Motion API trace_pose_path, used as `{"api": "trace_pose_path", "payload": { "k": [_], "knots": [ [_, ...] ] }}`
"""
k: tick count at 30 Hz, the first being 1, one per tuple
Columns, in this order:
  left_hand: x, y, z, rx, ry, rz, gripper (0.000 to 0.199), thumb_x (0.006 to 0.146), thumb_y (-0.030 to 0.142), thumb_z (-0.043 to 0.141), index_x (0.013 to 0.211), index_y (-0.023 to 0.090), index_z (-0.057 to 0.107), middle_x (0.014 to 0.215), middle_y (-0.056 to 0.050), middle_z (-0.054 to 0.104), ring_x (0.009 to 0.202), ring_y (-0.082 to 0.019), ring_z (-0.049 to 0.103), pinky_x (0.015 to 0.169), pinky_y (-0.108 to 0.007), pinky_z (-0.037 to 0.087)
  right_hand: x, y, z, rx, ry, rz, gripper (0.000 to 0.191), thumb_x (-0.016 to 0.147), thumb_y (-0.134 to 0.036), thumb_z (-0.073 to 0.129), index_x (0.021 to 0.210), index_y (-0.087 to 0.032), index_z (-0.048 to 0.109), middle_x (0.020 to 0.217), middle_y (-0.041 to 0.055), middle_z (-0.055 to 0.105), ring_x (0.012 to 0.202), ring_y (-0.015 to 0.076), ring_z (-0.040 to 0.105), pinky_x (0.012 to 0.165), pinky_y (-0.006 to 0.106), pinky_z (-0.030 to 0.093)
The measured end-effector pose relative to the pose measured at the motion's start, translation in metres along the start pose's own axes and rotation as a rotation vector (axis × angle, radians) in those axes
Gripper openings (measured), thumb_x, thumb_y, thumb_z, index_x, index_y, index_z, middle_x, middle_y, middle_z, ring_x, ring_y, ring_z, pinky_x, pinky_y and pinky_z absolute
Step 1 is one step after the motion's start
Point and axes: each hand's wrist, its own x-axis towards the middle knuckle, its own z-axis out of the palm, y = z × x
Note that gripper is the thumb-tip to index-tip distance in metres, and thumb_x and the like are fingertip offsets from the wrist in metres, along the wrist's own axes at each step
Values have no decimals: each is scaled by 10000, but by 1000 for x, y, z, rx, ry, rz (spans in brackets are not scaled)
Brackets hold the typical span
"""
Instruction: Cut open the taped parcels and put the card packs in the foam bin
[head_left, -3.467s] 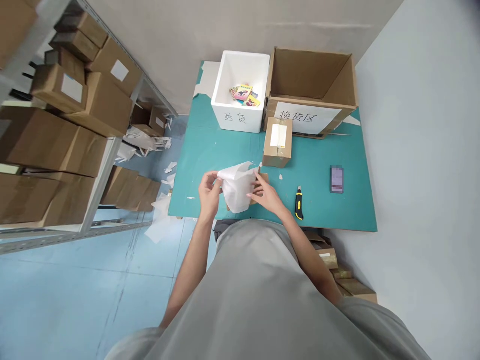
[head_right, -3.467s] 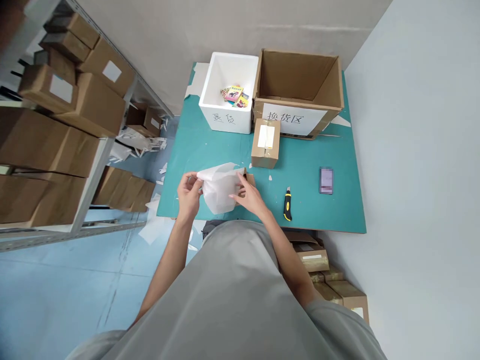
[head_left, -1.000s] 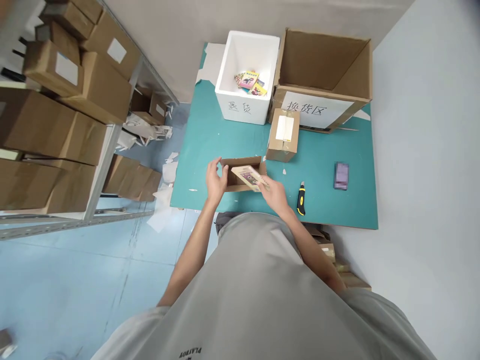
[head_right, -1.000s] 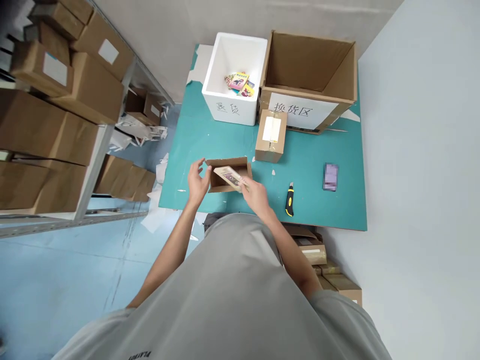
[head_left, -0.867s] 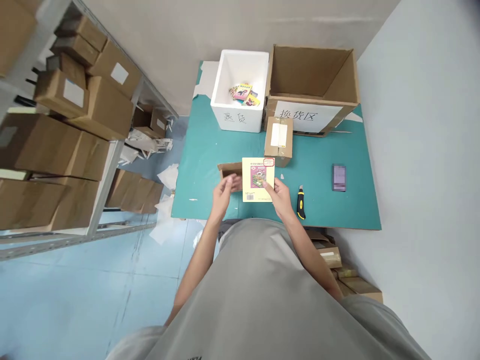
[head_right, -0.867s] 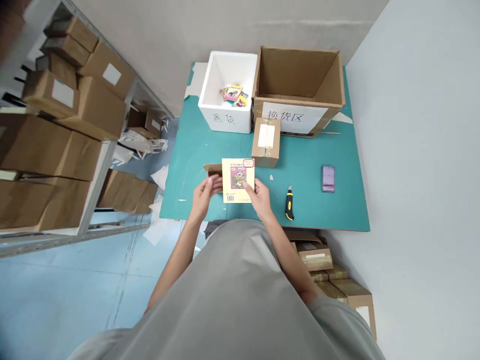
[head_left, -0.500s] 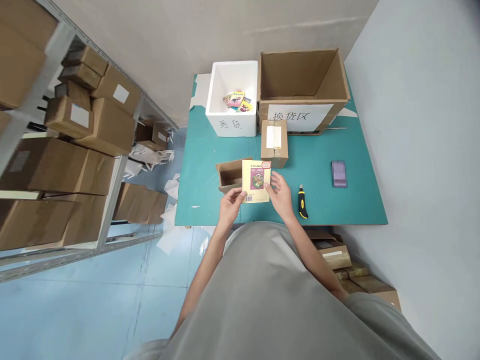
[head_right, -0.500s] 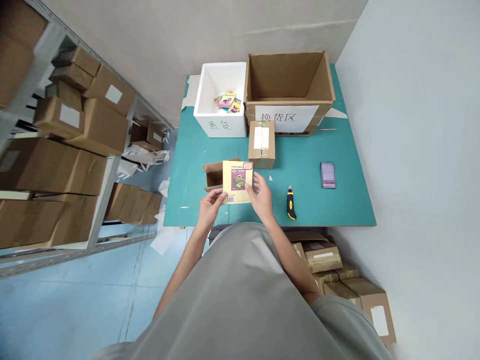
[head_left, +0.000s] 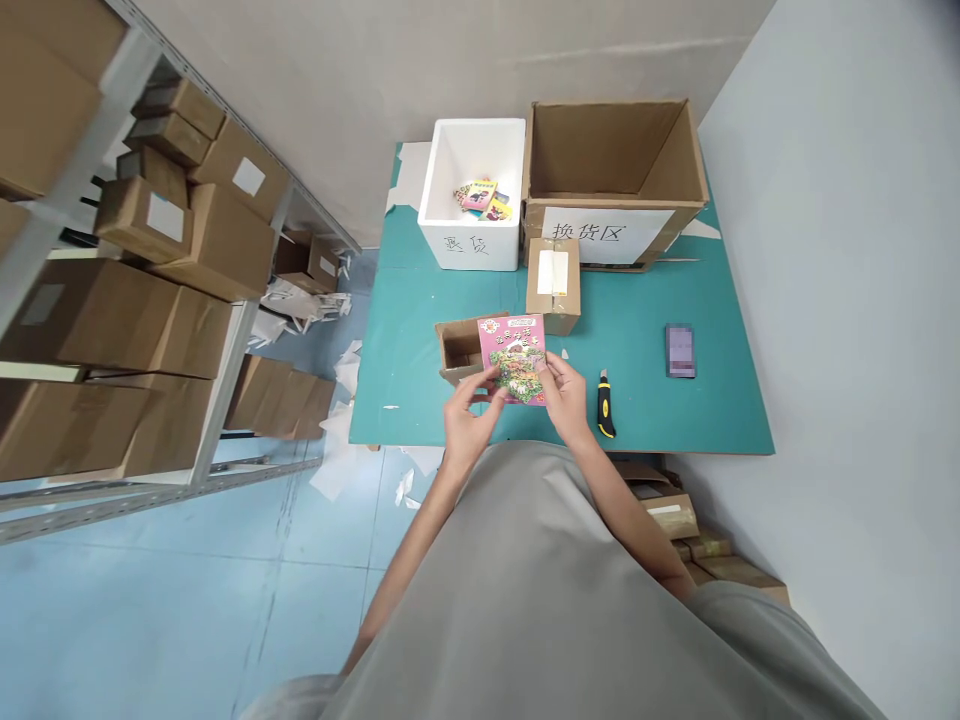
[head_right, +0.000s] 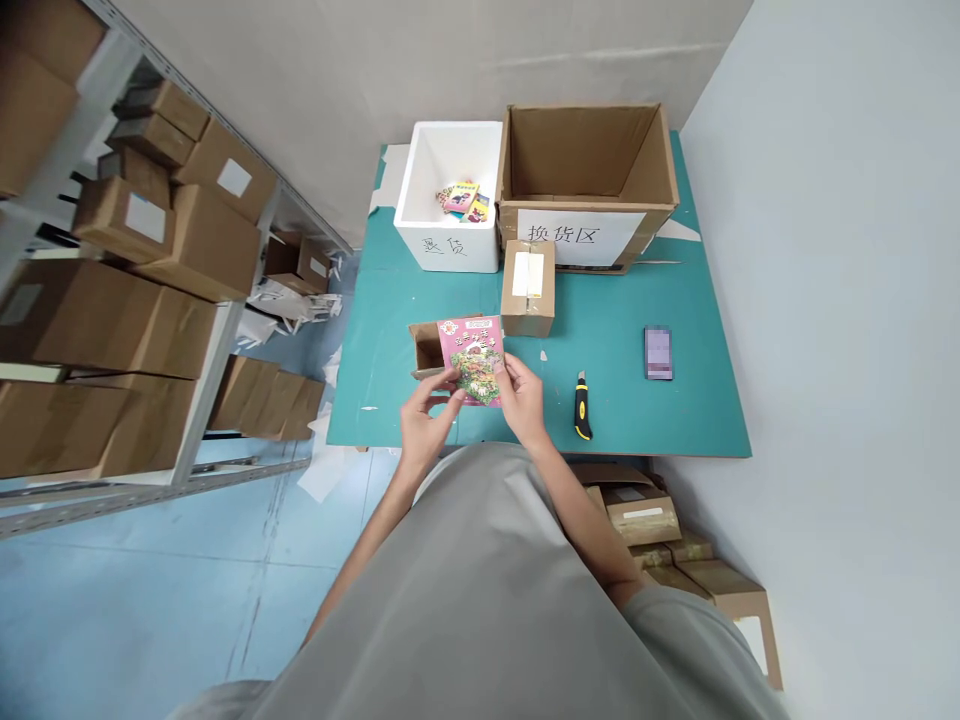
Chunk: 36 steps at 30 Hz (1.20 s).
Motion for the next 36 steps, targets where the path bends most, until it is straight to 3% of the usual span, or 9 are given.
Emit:
{"api": "trace_pose_path", "payload": {
  "k": [2, 8, 13, 15, 19, 24, 28, 33, 36],
  "knots": [
    [8, -6, -10, -19, 85, -84, 500, 891, 478, 828, 1359, 317, 754, 1346, -93, 757, 1113, -275, 747, 912, -428, 644, 0, -1, -3, 41, 9, 26, 455, 996, -589, 645, 1257, -233, 757, 1266, 77, 806, 1197, 310, 749, 1005, 432, 635],
    [11, -23, -21, -290, -118, -361, 426, 819, 571, 874, 1091, 244, 842, 1165, -94, 821, 1053, -282, 767, 913, -415, 631, -2, 6, -1, 34, -35, 110, 544, 972, -643, 651, 1307, -225, 744, 1304, 79, 798, 1240, 318, 740, 1076, 480, 617],
    [4, -30, -12, -342, 25, -319, 443, 762, 541, 933, 1060, 228, 837, 1077, -78, 832, 957, -236, 775, 870, -379, 641, -2, 12, 1, -128, 52, -26, 633, 992, -645, 646, 1473, -235, 675, 1566, 99, 644, 1465, 306, 603, 1220, 498, 521],
    [3, -28, -7, -307, 62, -259, 451, 780, 535, 922, 1078, 207, 838, 1071, -83, 830, 950, -236, 777, 861, -382, 650, -4, 12, 5, -162, 8, -45, 639, 979, -636, 680, 1486, -247, 675, 1608, 90, 605, 1487, 314, 581, 1197, 490, 546],
    [-5, -14, 2, -133, -4, -41, 344, 896, 505, 833, 1094, 225, 858, 1155, -91, 809, 1051, -250, 765, 900, -389, 654, -11, 11, 15, -192, -71, -38, 721, 879, -625, 816, 1488, -264, 677, 1499, 79, 696, 1366, 338, 675, 1152, 473, 577],
    [-10, -6, 7, -15, -93, 111, 297, 963, 456, 774, 1168, 250, 835, 1219, -106, 780, 1117, -254, 743, 945, -402, 641, -9, 12, 15, -125, -37, -21, 507, 962, -632, 711, 1270, -234, 776, 1204, 74, 822, 1074, 302, 779, 978, 431, 635],
    [1, -18, -3, -34, 90, -25, 500, 923, 508, 811, 1338, 238, 739, 1398, -140, 703, 1182, -264, 716, 942, -393, 630, -6, 12, 10, 72, 9, 71, 500, 961, -648, 702, 1216, -223, 766, 1178, 82, 826, 1038, 295, 787, 903, 416, 656],
    [9, -32, -10, -268, -41, -268, 483, 859, 597, 840, 1099, 180, 800, 1168, -127, 809, 1036, -262, 765, 930, -397, 626, -4, 18, 9, 132, 11, 122, 559, 937, -676, 719, 1246, -211, 750, 1267, 110, 808, 1120, 320, 780, 958, 454, 661],
    [8, -33, -7, -301, 29, -269, 471, 821, 580, 879, 1059, 181, 800, 1091, -105, 827, 981, -251, 780, 905, -399, 637, -2, 19, 8, 47, 76, 42, 603, 955, -657, 713, 1385, -233, 708, 1489, 118, 701, 1349, 331, 688, 1140, 494, 582]
  ]
}}
